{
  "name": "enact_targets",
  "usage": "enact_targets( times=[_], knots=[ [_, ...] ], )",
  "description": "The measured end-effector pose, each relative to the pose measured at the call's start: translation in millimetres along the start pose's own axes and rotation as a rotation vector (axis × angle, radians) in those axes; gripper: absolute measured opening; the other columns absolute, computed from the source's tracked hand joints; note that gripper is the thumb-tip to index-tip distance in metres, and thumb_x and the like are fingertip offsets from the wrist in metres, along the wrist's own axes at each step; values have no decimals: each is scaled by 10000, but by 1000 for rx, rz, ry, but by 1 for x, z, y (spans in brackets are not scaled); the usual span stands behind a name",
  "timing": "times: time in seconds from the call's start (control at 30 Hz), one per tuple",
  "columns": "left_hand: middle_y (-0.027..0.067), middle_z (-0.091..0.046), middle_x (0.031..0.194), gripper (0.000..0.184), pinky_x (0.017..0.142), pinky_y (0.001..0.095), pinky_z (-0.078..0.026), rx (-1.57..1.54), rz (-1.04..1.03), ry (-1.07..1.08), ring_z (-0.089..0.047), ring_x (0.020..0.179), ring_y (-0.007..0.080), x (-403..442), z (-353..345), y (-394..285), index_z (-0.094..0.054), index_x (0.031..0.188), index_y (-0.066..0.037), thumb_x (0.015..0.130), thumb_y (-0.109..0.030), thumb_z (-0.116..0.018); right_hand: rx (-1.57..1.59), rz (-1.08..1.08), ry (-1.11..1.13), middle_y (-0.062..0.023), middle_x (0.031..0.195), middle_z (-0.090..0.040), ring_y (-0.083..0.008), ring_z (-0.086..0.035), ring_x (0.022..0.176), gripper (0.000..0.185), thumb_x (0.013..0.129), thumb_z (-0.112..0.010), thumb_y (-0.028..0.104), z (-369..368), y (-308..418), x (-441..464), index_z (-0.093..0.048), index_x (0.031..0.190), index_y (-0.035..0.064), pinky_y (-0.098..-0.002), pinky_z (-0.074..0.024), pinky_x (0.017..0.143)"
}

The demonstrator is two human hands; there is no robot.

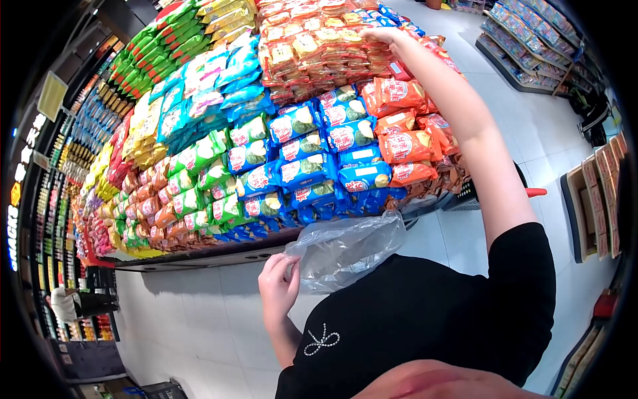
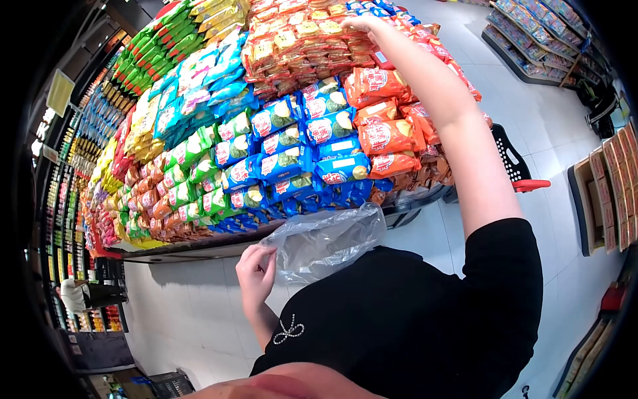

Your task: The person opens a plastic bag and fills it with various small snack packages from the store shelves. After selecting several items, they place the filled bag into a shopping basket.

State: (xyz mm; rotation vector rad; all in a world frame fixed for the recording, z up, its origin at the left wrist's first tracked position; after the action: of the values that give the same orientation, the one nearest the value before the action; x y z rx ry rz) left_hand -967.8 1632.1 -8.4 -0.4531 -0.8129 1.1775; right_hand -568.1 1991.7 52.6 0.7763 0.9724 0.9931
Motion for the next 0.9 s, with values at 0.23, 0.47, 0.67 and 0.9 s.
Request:
enact_targets(
  times=[0.23,0.47,0.67,0.9],
  knots=[
    [94,-587,751,133,523,239,-394,-20,-30,-18,-518,578,162,-1,-3,0,-620,805,13,689,77,-624,-12,2,-65,-120,1192,-493,-251,-507,1054,743,609,-708,439,2,9,0,-443,1200,76,-437,-368,879],
    [83,-586,816,167,450,242,-379,11,-76,20,-464,481,141,0,-6,1,-632,847,-22,695,48,-636,-52,26,-201,-79,1016,-593,-187,-557,941,514,624,-708,400,3,24,-10,-571,1013,93,-415,-422,787],
    [83,-579,817,160,460,241,-393,23,-82,14,-478,498,140,1,-6,-2,-631,840,-21,700,55,-626,-58,4,-283,-66,953,-631,-153,-584,879,430,643,-712,358,14,33,-34,-609,956,83,-350,-454,732],
    [94,-549,906,240,499,234,-412,-10,-32,46,-503,530,121,1,-7,-8,-625,913,-23,720,99,-550,-98,380,-224,-86,1001,-614,-164,-599,857,519,662,-715,319,34,33,-90,-548,1074,51,-299,-473,713]
  ],
)
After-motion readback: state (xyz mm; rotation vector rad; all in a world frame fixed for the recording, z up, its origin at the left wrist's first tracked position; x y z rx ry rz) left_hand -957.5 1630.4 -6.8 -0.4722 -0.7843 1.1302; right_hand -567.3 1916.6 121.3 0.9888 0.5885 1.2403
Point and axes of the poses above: each hand's wrist, its own x-axis towards the middle knuckle, its own z-axis out of the back of the hand, y = z × x, the point moved 5 cm from there along x, towards the middle knuckle
